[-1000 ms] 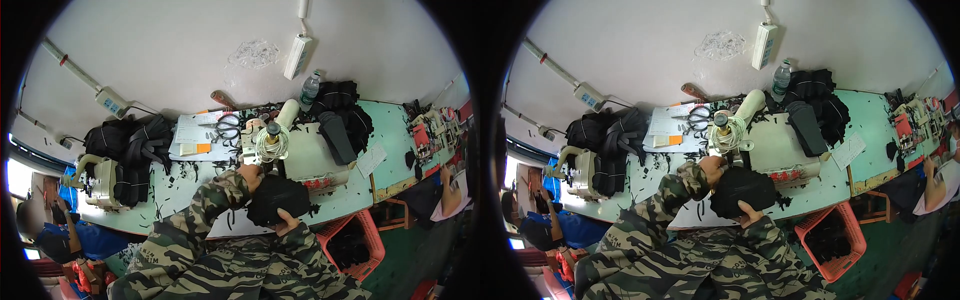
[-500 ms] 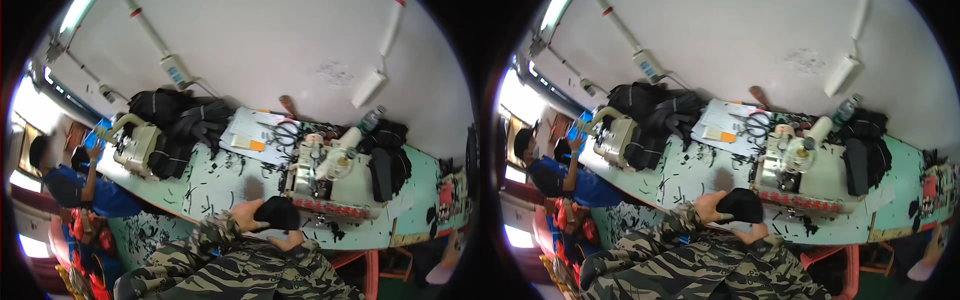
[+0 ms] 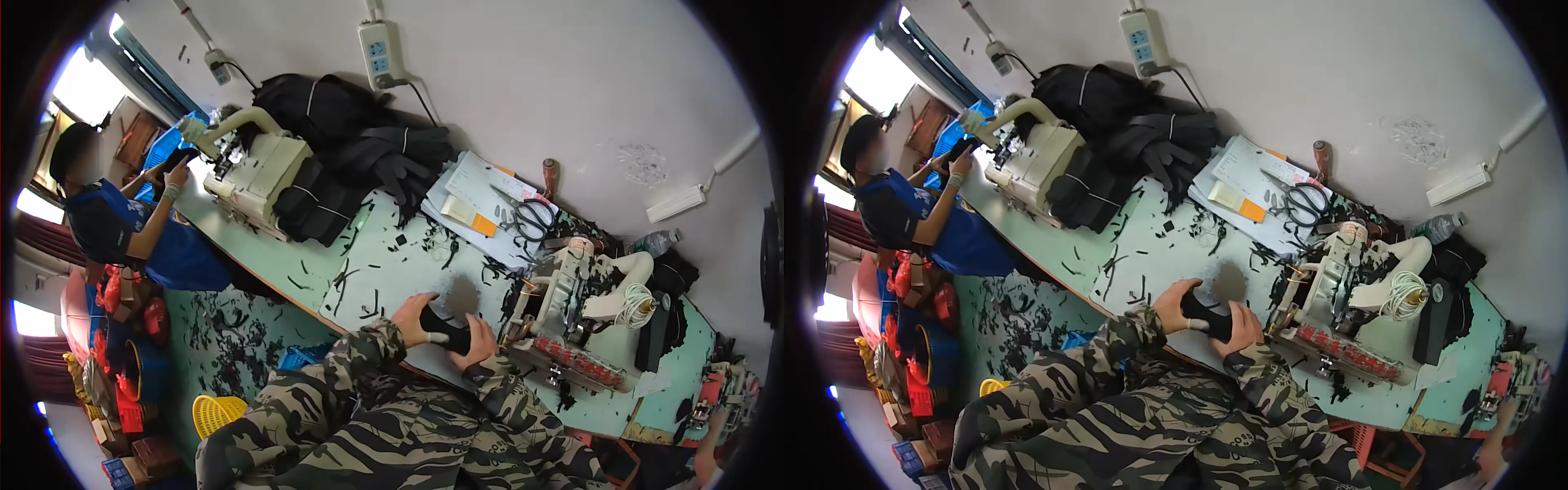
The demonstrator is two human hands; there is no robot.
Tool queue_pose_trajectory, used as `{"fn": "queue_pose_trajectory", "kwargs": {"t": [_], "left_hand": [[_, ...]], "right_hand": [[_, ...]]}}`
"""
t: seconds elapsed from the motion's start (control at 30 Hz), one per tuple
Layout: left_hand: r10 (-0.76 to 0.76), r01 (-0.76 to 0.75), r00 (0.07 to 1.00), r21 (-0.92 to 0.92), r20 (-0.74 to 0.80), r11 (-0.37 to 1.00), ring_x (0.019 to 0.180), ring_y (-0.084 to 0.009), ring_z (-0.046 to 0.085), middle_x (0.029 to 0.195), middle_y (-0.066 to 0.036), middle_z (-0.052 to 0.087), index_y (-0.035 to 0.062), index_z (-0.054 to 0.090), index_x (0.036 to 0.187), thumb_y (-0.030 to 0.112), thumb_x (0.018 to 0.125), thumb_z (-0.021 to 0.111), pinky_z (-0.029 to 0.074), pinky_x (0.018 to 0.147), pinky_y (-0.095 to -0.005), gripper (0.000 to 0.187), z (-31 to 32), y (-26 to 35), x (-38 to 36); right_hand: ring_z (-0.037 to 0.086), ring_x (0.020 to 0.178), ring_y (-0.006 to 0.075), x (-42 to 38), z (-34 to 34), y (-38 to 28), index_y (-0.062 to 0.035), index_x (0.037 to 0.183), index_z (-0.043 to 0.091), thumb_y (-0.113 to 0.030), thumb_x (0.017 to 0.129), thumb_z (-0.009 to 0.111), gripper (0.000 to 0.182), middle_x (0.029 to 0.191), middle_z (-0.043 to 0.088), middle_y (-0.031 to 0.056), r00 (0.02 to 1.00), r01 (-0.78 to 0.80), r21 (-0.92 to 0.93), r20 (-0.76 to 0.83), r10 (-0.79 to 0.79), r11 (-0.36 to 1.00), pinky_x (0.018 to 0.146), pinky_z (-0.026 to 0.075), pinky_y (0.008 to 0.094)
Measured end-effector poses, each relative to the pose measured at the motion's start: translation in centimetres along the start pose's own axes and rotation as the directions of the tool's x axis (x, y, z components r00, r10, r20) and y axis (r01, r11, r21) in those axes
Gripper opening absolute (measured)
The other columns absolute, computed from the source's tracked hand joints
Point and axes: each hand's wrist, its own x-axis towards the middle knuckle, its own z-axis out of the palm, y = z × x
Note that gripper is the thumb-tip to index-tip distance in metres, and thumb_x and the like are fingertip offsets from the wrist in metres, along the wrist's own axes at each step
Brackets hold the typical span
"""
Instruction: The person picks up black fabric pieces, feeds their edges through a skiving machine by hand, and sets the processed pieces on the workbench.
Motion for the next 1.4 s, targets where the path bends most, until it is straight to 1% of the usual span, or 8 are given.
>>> {"fn": "queue_pose_trajectory", "kwargs": {"t": [0.13, 0.37, 0.57, 0.67, 0.8, 0.97, 1.27, 1.4], "left_hand": [[-0.225, 0.174, 0.953, -0.239, -0.203, 0.955, 0.094, -0.0312, 0.056, 0.102, -0.017, 0.058, 0.0039, 0.056, 0.109, 0.024, 0.069, 0.071, 0.045, 0.083, -0.0354, 0.047, 3.7, 0.0, -0.2], [-0.052, -0.008, 0.923, -0.155, -0.381, 0.988, 0.091, -0.032, 0.056, 0.098, -0.015, 0.06, 0.0042, 0.061, 0.095, 0.015, 0.075, 0.064, 0.045, 0.08, -0.037, 0.022, 6.4, -0.7, -0.8], [-0.181, 0.226, 0.899, -0.068, 0.399, 0.972, 0.1, -0.03, 0.053, 0.104, -0.016, 0.059, 0.0054, 0.059, 0.104, 0.032, 0.086, 0.051, 0.042, 0.084, -0.0377, 0.033, 2.5, 1.5, 1.0], [0.163, 0.15, 0.86, -0.544, 0.484, 0.825, 0.104, -0.0272, 0.051, 0.11, -0.016, 0.056, 0.0042, 0.05, 0.116, 0.037, 0.089, 0.044, 0.039, 0.088, -0.0354, 0.043, -2.1, 5.7, 2.6], [0.277, -0.139, 0.797, -0.283, 0.537, 0.949, 0.094, -0.0261, 0.056, 0.102, -0.017, 0.058, 0.0017, 0.051, 0.112, 0.024, 0.088, 0.045, 0.041, 0.085, -0.0344, 0.033, -0.5, 11.2, 6.2], [0.274, 0.05, 0.715, -0.438, 0.643, 0.897, 0.086, -0.0166, 0.054, 0.093, -0.011, 0.06, -0.0011, 0.053, 0.107, 0.016, 0.088, 0.047, 0.043, 0.079, -0.0309, 0.025, 3.8, 16.9, 8.2], [-0.094, -0.102, 0.849, 0.334, 0.521, 0.937, 0.08, -0.0287, 0.061, 0.085, -0.017, 0.064, 0.0003, 0.059, 0.098, 0.023, 0.082, 0.054, 0.046, 0.075, -0.0365, 0.028, 9.9, 20.7, 10.8], [-0.128, -0.061, 0.82, 0.307, 0.558, 0.95, 0.08, -0.0335, 0.061, 0.085, -0.018, 0.064, 0.0021, 0.062, 0.095, 0.024, 0.079, 0.055, 0.047, 0.074, -0.0396, 0.028, 10.8, 20.2, 12.4]], "right_hand": [[0.046, 0.105, 0.0363, -0.1, -1.1, -1.1, -0.0026, 0.124, 0.039, -0.018, 0.053, 0.074, 0.08, 0.117, 0.046, 0.0189, 0.999, 0.028, -0.092, -0.017, -0.029, 0.995, 0.089, 0.039, 0.0438], [0.045, 0.108, 0.0353, -0.8, -2.3, -0.4, -0.0019, 0.123, 0.04, -0.017, 0.051, 0.077, 0.082, 0.117, 0.046, 0.0179, 0.981, 0.137, -0.26, 0.166, -0.095, 0.956, 0.091, 0.037, 0.0427], [0.056, 0.096, 0.0285, -1.3, -4.2, 0.3, -0.0017, 0.115, 0.05, -0.024, 0.061, 0.075, 0.064, 0.102, 0.058, 0.0138, 0.882, -0.098, -0.138, 0.446, 0.15, 0.986, 0.085, 0.042, 0.0382], [0.059, 0.091, 0.0274, -2.2, -8.9, -1.2, 0.0003, 0.109, 0.055, -0.03, 0.069, 0.069, 0.052, 0.097, 0.06, 0.0179, 0.86, -0.389, 0.233, 0.438, 0.261, 0.891, 0.082, 0.045, 0.0349], [0.056, 0.093, 0.0169, -4.8, -13.4, -0.9, 0.0009, 0.117, 0.051, -0.024, 0.077, 0.065, 0.049, 0.102, 0.061, 0.011, 0.874, -0.473, 0.664, 0.436, 0.214, 0.579, 0.084, 0.042, 0.0299], [0.054, 0.093, 0.0139, -8.2, -17.1, 1.3, 0.0026, 0.12, 0.048, -0.02, 0.083, 0.06, 0.045, 0.105, 0.059, 0.0092, 0.88, -0.468, 0.824, 0.401, 0.255, 0.319, 0.083, 0.042, 0.0279], [0.059, 0.084, 0.0155, -9.7, -17.4, 6.0, 0.0035, 0.108, 0.056, -0.025, 0.083, 0.059, 0.038, 0.095, 0.062, 0.0092, 0.731, -0.632, 0.774, 0.579, 0.36, 0.037, 0.075, 0.046, 0.027], [0.059, 0.09, 0.0188, -9.2, -17.3, 8.6, 0.004, 0.114, 0.051, -0.021, 0.082, 0.057, 0.041, 0.102, 0.06, 0.0117, 0.698, -0.658, 0.745, 0.659, 0.282, -0.111, 0.081, 0.045, 0.0287]]}}
